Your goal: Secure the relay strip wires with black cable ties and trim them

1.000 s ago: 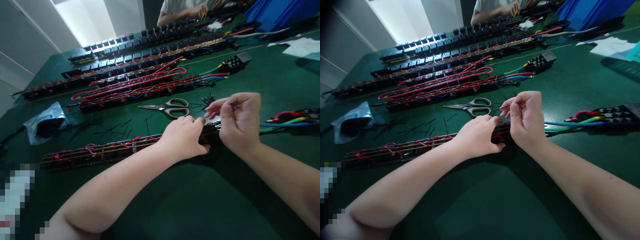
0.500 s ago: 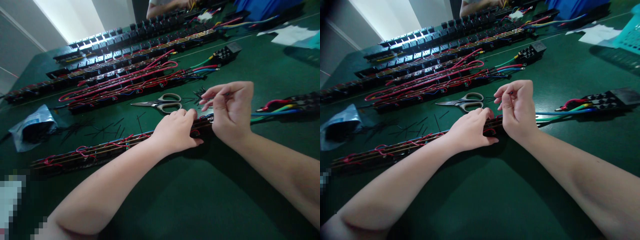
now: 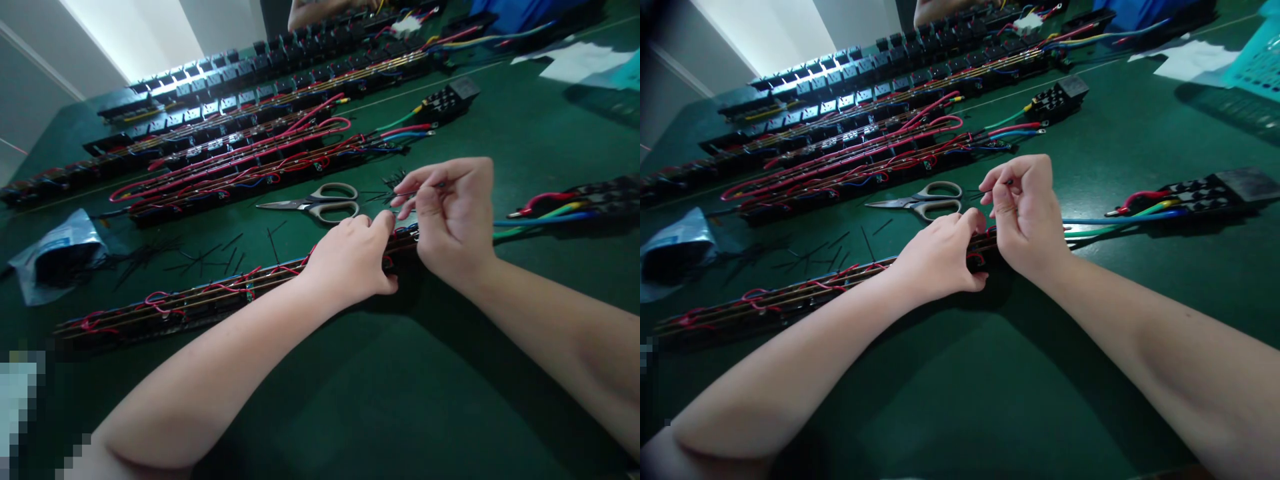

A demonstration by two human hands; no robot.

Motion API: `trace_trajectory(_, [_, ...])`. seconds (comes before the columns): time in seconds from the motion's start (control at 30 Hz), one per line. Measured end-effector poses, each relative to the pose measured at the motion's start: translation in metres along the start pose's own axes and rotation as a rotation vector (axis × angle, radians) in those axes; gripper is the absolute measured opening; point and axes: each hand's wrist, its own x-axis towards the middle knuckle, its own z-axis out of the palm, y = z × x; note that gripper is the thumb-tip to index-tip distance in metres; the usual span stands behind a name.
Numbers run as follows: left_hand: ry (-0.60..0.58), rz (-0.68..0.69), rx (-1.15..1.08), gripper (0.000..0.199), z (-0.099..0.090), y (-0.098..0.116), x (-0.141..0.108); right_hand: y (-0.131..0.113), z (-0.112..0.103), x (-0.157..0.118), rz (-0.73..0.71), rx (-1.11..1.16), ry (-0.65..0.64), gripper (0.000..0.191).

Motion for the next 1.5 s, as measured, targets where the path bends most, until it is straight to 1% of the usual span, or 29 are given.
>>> trace_trajectory(0.2, [-0.019, 0.007, 0.095, 0.072, -0.001, 0.01, 0.004, -0.001, 0.0, 0.0, -0.029, -0.04, -0.012, 0.003])
trace_trajectory(0.4, [-0.104, -0.012, 0.096, 0.087, -0.009, 0.015, 0.011, 0.001, -0.002, -0.001, -0.02, -0.066, -0.011, 0.001])
trace_trajectory(0.5, [-0.138, -0.045, 0.12, 0.089, -0.015, 0.019, 0.015, 0.005, -0.001, 0.0, -0.065, -0.086, 0.028, 0.002])
trace_trajectory(0.57, [-0.146, -0.043, 0.15, 0.089, -0.017, 0.021, 0.017, 0.007, -0.001, 0.001, -0.08, -0.061, 0.051, 0.002])
trace_trajectory(0.67, [-0.156, -0.035, 0.183, 0.092, -0.016, 0.022, 0.018, 0.008, -0.001, 0.004, -0.064, 0.0, 0.055, 0.002])
trace_trajectory(0.77, [-0.151, -0.027, 0.172, 0.09, -0.014, 0.02, 0.017, 0.007, -0.001, 0.004, -0.065, 0.021, 0.049, 0.003])
trace_trajectory(0.93, [-0.102, -0.023, 0.103, 0.092, -0.011, 0.014, 0.011, 0.007, -0.002, 0.003, -0.05, 0.021, 0.062, 0.002])
trace_trajectory(1.2, [-0.067, -0.023, -0.063, 0.073, -0.013, 0.006, 0.006, 0.008, -0.004, 0.004, -0.052, 0.013, 0.031, 0.004])
trace_trajectory(1.5, [-0.06, -0.038, -0.117, 0.069, -0.011, 0.004, 0.007, 0.007, -0.003, 0.006, -0.073, 0.016, 0.029, 0.007])
